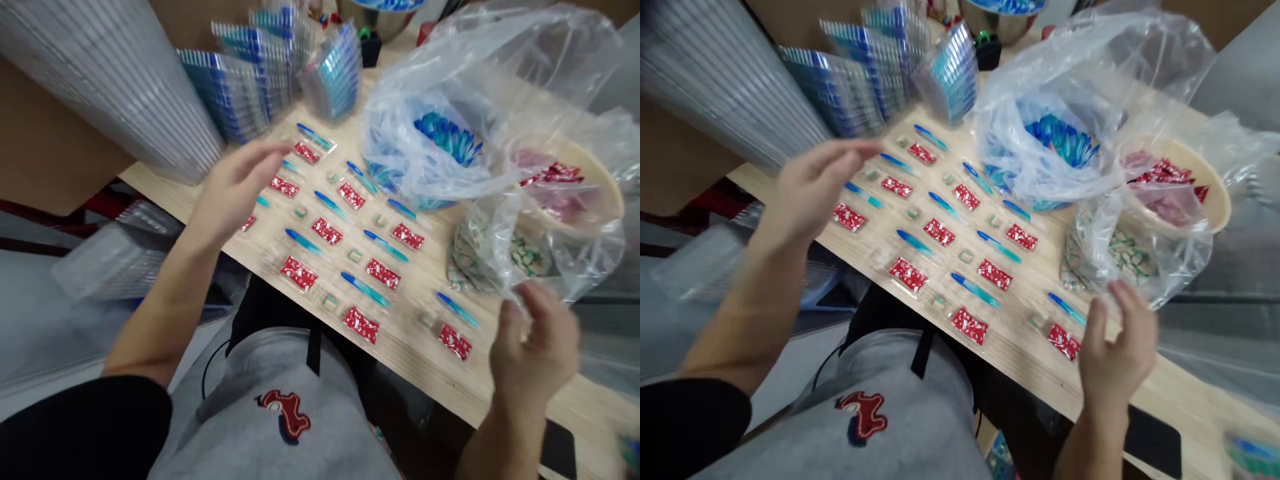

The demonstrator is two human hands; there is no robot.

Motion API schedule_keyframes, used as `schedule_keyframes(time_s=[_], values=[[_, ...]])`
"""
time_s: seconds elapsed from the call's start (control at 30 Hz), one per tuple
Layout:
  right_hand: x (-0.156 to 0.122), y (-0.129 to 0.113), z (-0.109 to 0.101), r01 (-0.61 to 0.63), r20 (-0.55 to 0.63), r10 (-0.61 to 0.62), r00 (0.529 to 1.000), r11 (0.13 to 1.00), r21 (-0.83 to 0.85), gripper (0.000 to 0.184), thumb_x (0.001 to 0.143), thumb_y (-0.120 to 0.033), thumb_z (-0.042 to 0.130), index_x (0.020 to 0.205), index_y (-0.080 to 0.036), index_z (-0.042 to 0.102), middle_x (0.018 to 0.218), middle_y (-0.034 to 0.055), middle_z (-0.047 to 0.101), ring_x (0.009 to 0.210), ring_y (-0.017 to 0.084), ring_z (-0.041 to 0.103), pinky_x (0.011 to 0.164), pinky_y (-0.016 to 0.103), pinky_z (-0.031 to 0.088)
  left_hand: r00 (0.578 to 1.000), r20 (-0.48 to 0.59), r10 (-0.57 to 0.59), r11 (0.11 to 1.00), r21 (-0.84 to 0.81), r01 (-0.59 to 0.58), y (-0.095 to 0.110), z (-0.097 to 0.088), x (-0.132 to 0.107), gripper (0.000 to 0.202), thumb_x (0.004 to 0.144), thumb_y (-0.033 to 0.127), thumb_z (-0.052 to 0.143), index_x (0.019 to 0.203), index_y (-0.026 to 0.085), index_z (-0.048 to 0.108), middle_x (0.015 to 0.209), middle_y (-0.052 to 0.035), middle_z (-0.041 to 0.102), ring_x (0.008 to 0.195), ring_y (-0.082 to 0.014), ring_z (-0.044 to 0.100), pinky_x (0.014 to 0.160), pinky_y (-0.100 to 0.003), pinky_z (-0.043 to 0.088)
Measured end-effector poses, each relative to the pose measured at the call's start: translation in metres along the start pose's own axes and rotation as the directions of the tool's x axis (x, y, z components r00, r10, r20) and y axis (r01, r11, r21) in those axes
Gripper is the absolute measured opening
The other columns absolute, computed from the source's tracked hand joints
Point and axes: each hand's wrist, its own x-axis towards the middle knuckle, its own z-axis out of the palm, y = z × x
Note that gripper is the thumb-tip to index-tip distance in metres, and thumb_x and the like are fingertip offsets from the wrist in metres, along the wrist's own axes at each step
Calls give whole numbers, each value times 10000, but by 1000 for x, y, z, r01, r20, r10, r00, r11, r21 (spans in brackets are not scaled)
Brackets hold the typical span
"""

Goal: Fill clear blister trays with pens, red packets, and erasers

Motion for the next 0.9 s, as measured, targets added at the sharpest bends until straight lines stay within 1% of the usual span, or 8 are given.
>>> schedule_keyframes(time_s=[0.13, 0.23, 0.33, 0.43, 0.5, 0.63, 0.77, 0.9], values=[[-76, -14, 11, -429, 352, 373, 858, 899, 93, 374, 868, -472, 561, 1006, -155, 703, 954, 119, 736, 817, 238, 711, 798, 407, 555, 995, 20, -98, 978, 189, 93, -79, -9, -51, 268, 866, 461, 515, 1054, 330, 653, 1108, 30, 689, 1040, -249, 641, 954, -448, 500], [-112, -25, 17, -599, 523, 487, 700, 798, 59, 415, 861, -513, 546, 1009, -156, 699, 913, 109, 739, 783, 220, 712, 742, 355, 560, 986, 65, -155, 951, 280, 131, -100, -11, -70, 293, 880, 487, 480, 1057, 326, 649, 1140, 14, 678, 1075, -263, 628, 955, -433, 498], [-126, -30, 18, -621, 534, 520, 666, 784, 11, 448, 855, -530, 545, 1024, -146, 702, 926, 121, 736, 820, 227, 707, 691, 324, 557, 972, 74, -224, 953, 228, 202, -104, -15, -68, 320, 895, 472, 458, 1084, 290, 641, 1093, -4, 694, 1012, -252, 654, 932, -406, 508], [-124, -26, 18, -579, 488, 501, 715, 816, 10, 406, 879, -484, 546, 1043, -142, 694, 954, 126, 733, 815, 217, 705, 620, 293, 545, 969, 85, -233, 946, 252, 205, -99, -16, -59, 324, 886, 480, 481, 1087, 282, 639, 1093, -1, 698, 1004, -246, 656, 869, -377, 524], [-118, -22, 18, -482, 392, 421, 818, 873, 68, 323, 903, -408, 548, 1033, -149, 689, 922, 108, 733, 770, 194, 702, 639, 292, 549, 978, 101, -183, 953, 262, 151, -89, -8, -52, 326, 895, 494, 467, 1085, 289, 635, 1096, 31, 693, 1011, -232, 651, 794, -333, 528], [-101, -16, 18, -188, 95, 177, 980, 975, 120, 167, 916, -227, 555, 1028, -178, 668, 924, 82, 721, 837, 178, 692, 759, 323, 566, 958, 238, 158, 971, 141, -195, -37, 39, -33, 241, 924, 404, 483, 1064, 288, 641, 1085, 37, 697, 1032, -195, 645, 799, -286, 525], [-108, -17, 22, -51, -52, 54, 997, 997, 50, 246, 909, -127, 540, 1132, -192, 621, 1043, 109, 671, 1009, 198, 647, 842, 365, 560, 675, 386, 629, 771, -193, -607, 48, 122, -11, 216, 935, 299, 502, 1057, 220, 663, 1091, -28, 707, 1034, -174, 640, 951, -322, 496], [-151, -20, 33, -95, -83, 93, 992, 995, -17, 247, 907, -131, 530, 1132, -198, 607, 1114, 128, 607, 1066, 225, 599, 844, 408, 559, 330, 590, 737, 599, -344, -723, 125, 227, 16, 236, 912, 206, 482, 1004, 164, 695, 1045, -68, 714, 996, -179, 640, 912, -311, 473]])
